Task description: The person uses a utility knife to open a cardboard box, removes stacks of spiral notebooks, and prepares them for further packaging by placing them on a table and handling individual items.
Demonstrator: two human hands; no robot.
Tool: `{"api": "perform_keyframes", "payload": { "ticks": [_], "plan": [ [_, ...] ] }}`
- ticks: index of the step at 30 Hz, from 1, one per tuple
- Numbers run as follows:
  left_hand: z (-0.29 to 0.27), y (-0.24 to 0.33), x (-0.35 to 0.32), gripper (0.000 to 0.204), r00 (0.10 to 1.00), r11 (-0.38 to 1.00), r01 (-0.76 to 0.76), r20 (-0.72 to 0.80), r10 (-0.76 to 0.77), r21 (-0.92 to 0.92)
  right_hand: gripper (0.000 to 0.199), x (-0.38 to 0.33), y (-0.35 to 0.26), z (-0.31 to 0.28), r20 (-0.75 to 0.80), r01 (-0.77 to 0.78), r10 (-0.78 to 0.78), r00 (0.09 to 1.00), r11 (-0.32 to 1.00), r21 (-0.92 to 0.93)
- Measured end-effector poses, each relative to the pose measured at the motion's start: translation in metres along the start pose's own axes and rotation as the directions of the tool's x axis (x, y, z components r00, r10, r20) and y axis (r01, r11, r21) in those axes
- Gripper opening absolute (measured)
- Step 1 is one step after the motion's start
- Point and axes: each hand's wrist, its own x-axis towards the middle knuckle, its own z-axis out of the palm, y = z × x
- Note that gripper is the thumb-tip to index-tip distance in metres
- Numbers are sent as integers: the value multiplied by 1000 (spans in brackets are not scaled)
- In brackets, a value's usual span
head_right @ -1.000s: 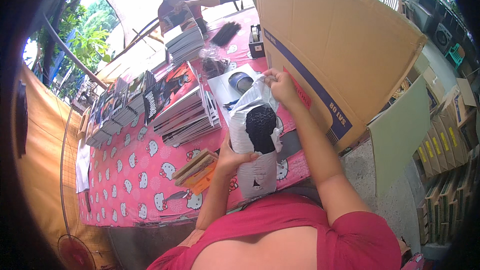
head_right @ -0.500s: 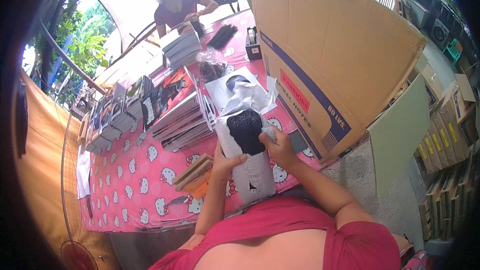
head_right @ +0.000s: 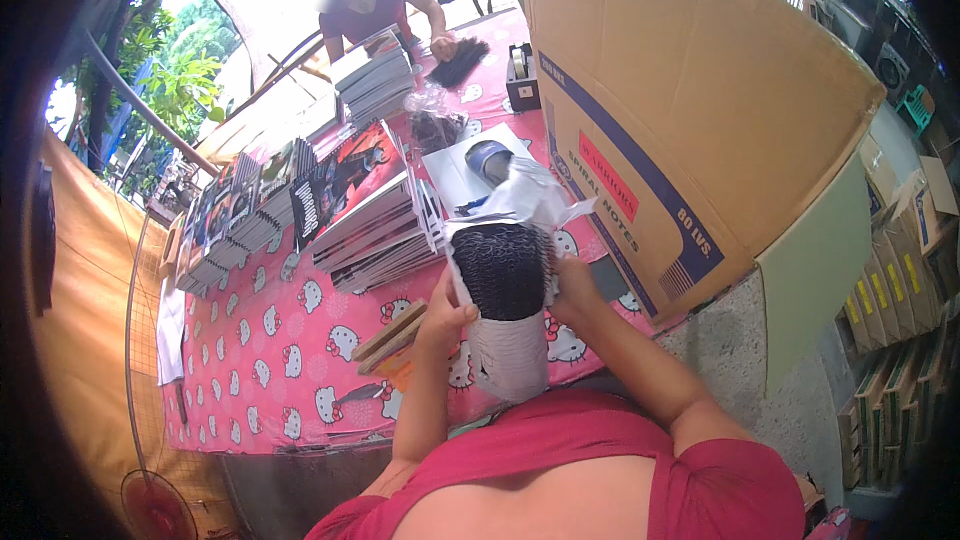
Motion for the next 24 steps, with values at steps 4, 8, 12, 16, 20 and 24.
{"api": "perform_keyframes", "payload": {
  "ticks": [4, 8, 12, 16, 20, 24],
  "plan": [
    [27, -7, -37, 123, 992, 857, -12, -100, 74, 515, 28, -30, -12, 23, -80, 57, -53, 995, 997, 52],
    [43, -11, -33, 114, 975, 851, -35, -168, 143, 524, 23, -44, -3, 52, 10, 328, -331, 944, 929, -172],
    [7, -12, -35, 101, 999, 939, -9, -34, 22, 344, 15, -43, -31, 59, 278, 490, -413, 867, 610, -623],
    [3, -7, -57, 103, 989, 991, -22, 145, 3, 129, 10, -20, -97, 79, 367, 647, -749, 552, 107, -755],
    [22, 9, -60, 103, 948, 987, -83, 315, 35, 139, 15, 0, -103, 89, 482, 465, -740, 469, -257, -847],
    [13, 3, -65, 97, 933, 989, -103, 354, 59, 107, 21, 7, -97, 78, 629, 90, -589, 507, -690, -719]
  ]
}}
